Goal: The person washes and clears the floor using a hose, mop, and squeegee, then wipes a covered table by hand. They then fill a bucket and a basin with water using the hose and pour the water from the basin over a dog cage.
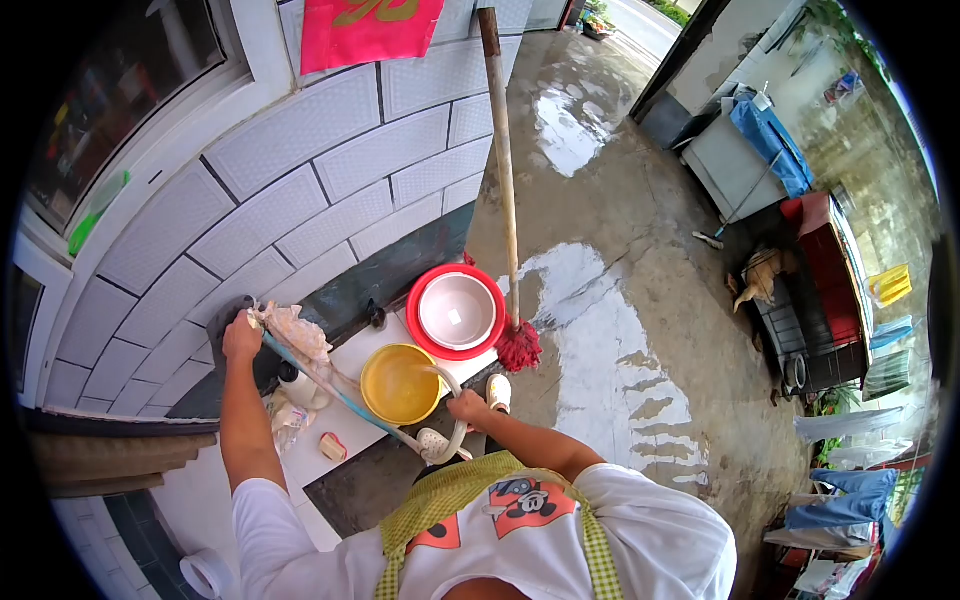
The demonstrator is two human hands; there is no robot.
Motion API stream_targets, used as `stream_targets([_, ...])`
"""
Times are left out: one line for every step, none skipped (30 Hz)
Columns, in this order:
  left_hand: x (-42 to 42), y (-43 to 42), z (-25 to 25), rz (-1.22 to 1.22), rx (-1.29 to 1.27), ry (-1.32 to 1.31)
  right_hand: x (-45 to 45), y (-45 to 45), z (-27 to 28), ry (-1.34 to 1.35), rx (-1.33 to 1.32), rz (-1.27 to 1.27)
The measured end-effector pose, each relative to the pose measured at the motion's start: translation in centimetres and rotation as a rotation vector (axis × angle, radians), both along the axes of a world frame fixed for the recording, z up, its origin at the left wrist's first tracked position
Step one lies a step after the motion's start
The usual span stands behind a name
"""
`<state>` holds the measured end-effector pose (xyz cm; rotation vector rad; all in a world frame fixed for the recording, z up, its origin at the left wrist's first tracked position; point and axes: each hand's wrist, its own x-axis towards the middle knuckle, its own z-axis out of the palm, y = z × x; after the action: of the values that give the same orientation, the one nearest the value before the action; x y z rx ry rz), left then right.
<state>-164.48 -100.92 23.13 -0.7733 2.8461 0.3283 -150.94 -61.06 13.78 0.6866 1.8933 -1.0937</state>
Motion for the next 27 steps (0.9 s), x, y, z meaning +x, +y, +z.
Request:
stream_targets([0.1, -0.1, 0.3, -0.028, 0.018, -0.003, -0.2, 0.2, -1.1, -0.01, -0.005, 0.013])
stream_targets([0.2, 0.1, 0.4, -0.038, -0.052, 0.004, -0.5, 0.5, -3.2, 0.005, -0.001, 0.079])
stream_targets([0.2, 0.2, 0.5, -0.033, -0.057, -0.005, -0.4, 0.5, -4.3, 0.014, -0.001, 0.152])
stream_targets([0.1, 0.2, 0.6, 0.005, -0.026, -0.042, -0.2, 0.4, -3.8, 0.032, 0.03, 0.124])
stream_targets([0.2, 0.5, 1.1, 0.03, -0.001, -0.053, -0.2, 0.1, -2.7, 0.042, 0.061, 0.101])
stream_targets([0.0, 0.2, 0.6, 0.057, 0.017, -0.053, -0.2, -0.1, -1.8, 0.046, 0.06, 0.082])
stream_targets([0.0, -0.2, 0.2, 0.021, 0.021, -0.056, -0.2, -0.2, -1.6, 0.047, 0.06, 0.062])
stream_targets([0.1, 0.0, 0.4, 0.036, 0.01, -0.061, 0.0, 0.0, -2.2, 0.057, 0.03, 0.055])
stream_targets([-0.1, -0.3, 0.1, 0.044, 0.009, -0.061, 0.1, 0.2, -2.8, 0.072, 0.003, 0.038])
stream_targets([-0.4, 0.0, 0.5, 0.014, -0.003, -0.054, -0.1, 0.3, -3.0, 0.073, -0.004, 0.019])
stream_targets([0.3, -0.1, 0.6, -0.009, -0.014, -0.051, 0.3, 0.1, -3.2, 0.069, -0.01, 0.008])
stream_targets([0.2, -0.3, 0.4, 0.001, -0.012, -0.059, 0.3, 0.0, -3.3, 0.061, -0.008, 0.018])
stream_targets([0.0, -0.3, 0.4, 0.013, -0.011, -0.066, 0.2, 0.1, -3.3, 0.052, -0.012, 0.019])
stream_targets([0.0, -0.3, 0.3, 0.021, -0.009, -0.072, 0.3, 0.1, -3.2, 0.045, -0.014, 0.016])
stream_targets([0.1, -0.3, 0.4, 0.024, -0.007, -0.073, 0.2, 0.1, -3.2, 0.045, -0.013, 0.018])
stream_targets([0.1, -0.2, 0.5, 0.025, -0.012, -0.078, 0.1, 0.1, -3.2, 0.035, -0.017, 0.025])
stream_targets([0.1, -0.1, 0.7, 0.025, -0.017, -0.082, 0.1, 0.2, -3.2, 0.027, -0.021, 0.033])
stream_targets([0.1, -0.1, 0.7, 0.025, -0.015, -0.081, 0.0, 0.2, -3.2, 0.029, -0.019, 0.033])
stream_targets([0.0, -0.1, 0.8, 0.027, -0.022, -0.092, 0.0, 0.3, -3.1, 0.026, -0.018, 0.034])
stream_targets([0.1, -0.2, 0.8, 0.029, -0.03, -0.104, 0.0, 0.3, -3.1, 0.023, -0.018, 0.034])
stream_targets([0.1, -0.2, 0.8, 0.03, -0.03, -0.104, 0.0, 0.3, -3.2, 0.023, -0.018, 0.034])
stream_targets([0.1, -0.2, 0.8, 0.047, -0.017, -0.102, 0.0, 0.2, -3.2, 0.025, -0.015, 0.033])
stream_targets([0.1, -0.1, 0.8, 0.064, -0.005, -0.1, 0.0, 0.2, -3.3, 0.027, -0.011, 0.031])
stream_targets([0.0, -0.2, 0.5, 0.062, -0.004, -0.1, 0.0, 0.2, -3.1, 0.027, -0.011, 0.029])
stream_targets([-0.1, -0.4, 0.2, 0.079, -0.023, -0.09, 0.0, 0.2, -3.0, 0.032, -0.011, 0.034])
stream_targets([-0.1, -0.5, -0.1, 0.095, -0.041, -0.08, 0.1, 0.1, -2.8, 0.036, -0.011, 0.038])
stream_targets([-0.1, 0.0, 0.5, 0.095, -0.041, -0.08, 0.1, -0.1, -2.2, 0.036, -0.011, 0.038])
